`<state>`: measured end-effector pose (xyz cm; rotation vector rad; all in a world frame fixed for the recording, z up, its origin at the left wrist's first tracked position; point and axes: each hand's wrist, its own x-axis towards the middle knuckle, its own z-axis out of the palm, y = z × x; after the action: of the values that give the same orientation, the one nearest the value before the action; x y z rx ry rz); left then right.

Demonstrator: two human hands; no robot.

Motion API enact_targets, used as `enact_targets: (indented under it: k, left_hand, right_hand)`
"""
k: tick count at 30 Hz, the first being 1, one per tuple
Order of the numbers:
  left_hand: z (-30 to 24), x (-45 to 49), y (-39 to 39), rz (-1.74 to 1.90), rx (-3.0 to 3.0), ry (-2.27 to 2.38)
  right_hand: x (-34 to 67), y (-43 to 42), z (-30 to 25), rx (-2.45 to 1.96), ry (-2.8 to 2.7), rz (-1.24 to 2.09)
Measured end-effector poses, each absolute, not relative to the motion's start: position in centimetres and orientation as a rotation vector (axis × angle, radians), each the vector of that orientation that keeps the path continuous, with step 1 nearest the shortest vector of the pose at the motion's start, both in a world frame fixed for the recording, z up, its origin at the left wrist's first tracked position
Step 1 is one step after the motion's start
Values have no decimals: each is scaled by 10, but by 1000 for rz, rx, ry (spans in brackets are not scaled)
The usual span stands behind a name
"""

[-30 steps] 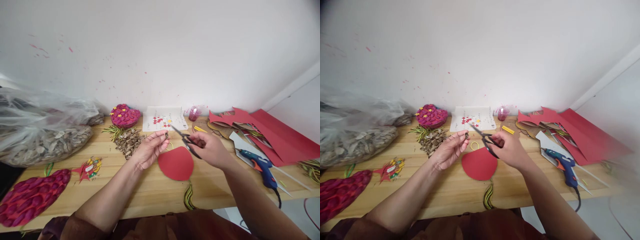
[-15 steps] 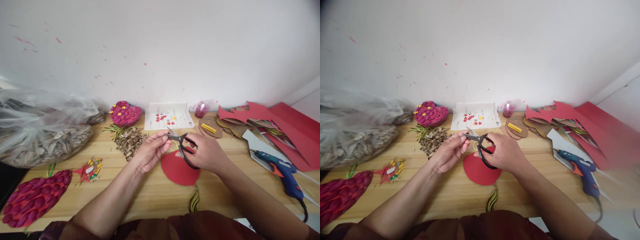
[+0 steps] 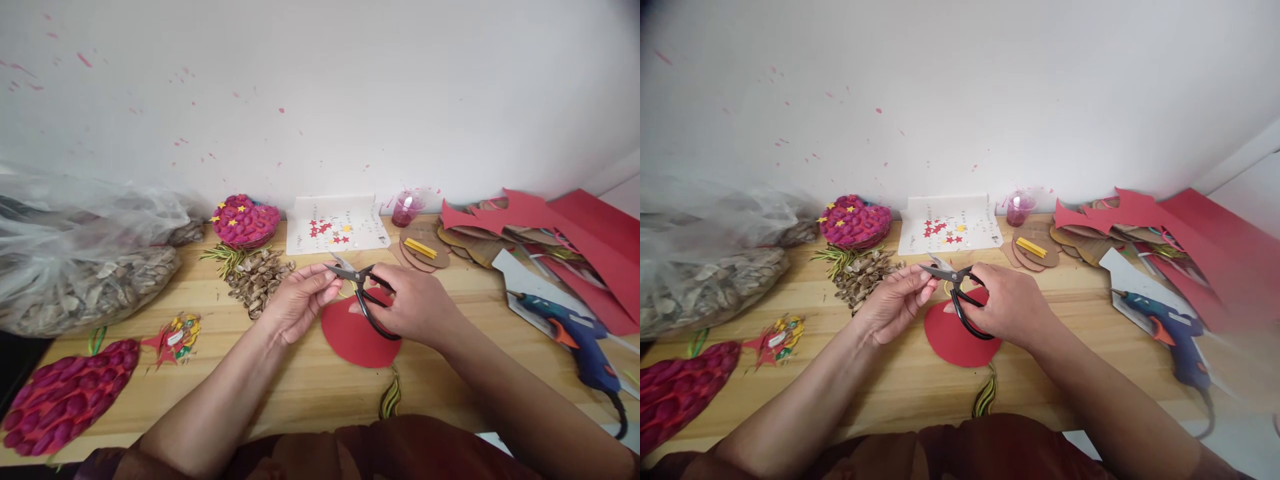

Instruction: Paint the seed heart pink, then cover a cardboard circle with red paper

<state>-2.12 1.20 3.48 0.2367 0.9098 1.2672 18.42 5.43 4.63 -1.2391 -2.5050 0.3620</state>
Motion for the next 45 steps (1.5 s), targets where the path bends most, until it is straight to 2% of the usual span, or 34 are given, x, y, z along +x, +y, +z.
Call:
enact_targets:
  k: [45]
  left_hand:
    - [38, -30, 12, 1184, 305, 914]
  right_hand:
    - [189, 59, 50, -1295, -2544, 426]
